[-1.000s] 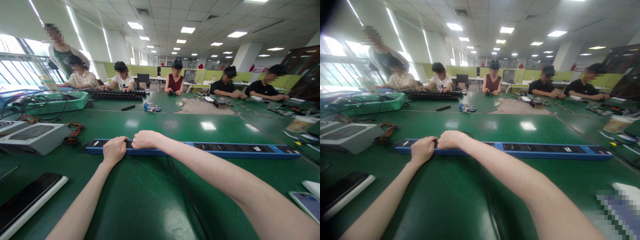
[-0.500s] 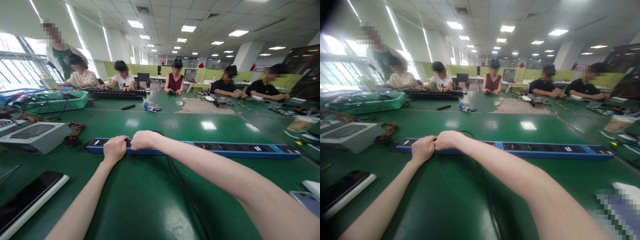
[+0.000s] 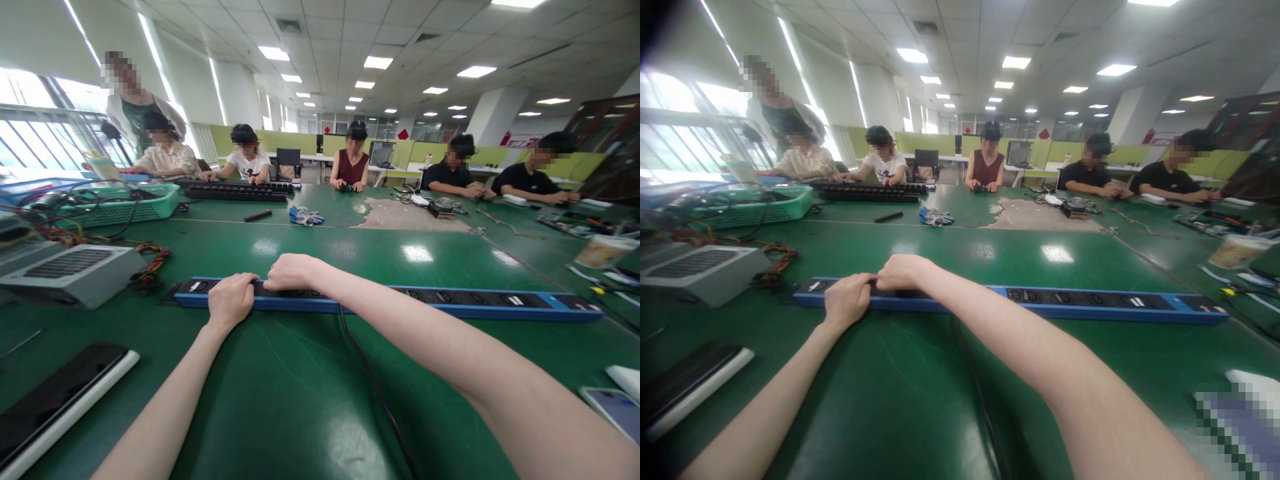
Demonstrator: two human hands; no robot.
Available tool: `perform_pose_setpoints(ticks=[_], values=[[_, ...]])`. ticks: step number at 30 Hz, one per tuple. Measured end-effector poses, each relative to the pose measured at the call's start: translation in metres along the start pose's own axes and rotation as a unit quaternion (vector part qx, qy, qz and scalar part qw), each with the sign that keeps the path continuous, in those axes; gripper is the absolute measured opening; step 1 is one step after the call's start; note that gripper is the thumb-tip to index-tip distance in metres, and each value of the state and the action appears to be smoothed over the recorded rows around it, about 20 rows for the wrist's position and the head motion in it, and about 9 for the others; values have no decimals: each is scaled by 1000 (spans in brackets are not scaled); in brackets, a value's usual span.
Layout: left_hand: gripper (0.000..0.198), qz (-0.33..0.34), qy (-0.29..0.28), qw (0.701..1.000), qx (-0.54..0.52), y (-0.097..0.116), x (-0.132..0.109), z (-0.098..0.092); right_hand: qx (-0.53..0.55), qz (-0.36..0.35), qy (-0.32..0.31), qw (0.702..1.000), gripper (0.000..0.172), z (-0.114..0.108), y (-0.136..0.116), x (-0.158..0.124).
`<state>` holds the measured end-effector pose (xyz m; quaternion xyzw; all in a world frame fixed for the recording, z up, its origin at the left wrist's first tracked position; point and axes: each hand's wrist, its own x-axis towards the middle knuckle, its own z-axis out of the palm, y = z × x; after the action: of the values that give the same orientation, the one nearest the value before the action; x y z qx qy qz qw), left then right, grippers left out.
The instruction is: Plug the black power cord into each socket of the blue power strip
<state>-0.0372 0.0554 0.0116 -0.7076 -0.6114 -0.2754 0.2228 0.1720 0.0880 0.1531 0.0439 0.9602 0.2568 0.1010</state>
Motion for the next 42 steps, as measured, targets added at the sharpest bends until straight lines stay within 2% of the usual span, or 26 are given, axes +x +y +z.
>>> perform_pose_setpoints(ticks=[3,6,10,13,16,19,21,23,27,30,32,34,37,42], values=[[36,-1,2,1000,-6,1,0,0,2,-4,-15,1000,16,-4,3,-3],[36,-9,4,1000,-12,2,0,0,-5,5,2,1000,18,-16,10,-10],[35,-9,1,1000,-24,5,1,-2,5,97,49,994,18,-37,37,-36],[36,-9,3,1000,-27,6,1,-4,64,167,91,980,17,-47,55,-73],[35,-6,2,1000,-27,5,0,-4,170,210,107,957,19,-46,57,-119],[34,-7,-1,999,-31,6,0,-7,258,270,83,924,26,-37,42,-164],[33,-6,5,999,-38,12,3,-9,316,305,82,895,25,-28,27,-187],[33,9,15,998,-55,28,8,-13,385,334,101,854,24,-16,11,-200],[34,84,21,990,-111,84,13,-17,489,409,161,753,27,16,-19,-196],[37,149,5,978,-145,125,8,-17,490,466,202,709,19,43,-32,-174],[39,172,-4,972,-160,141,4,-15,462,496,221,701,16,57,-37,-160],[40,171,-8,971,-167,147,2,-13,431,514,224,707,16,65,-39,-148],[40,160,-14,972,-171,145,2,-11,397,528,210,721,16,71,-40,-137],[38,157,-19,971,-178,144,3,-7,375,551,189,721,18,74,-44,-129]])
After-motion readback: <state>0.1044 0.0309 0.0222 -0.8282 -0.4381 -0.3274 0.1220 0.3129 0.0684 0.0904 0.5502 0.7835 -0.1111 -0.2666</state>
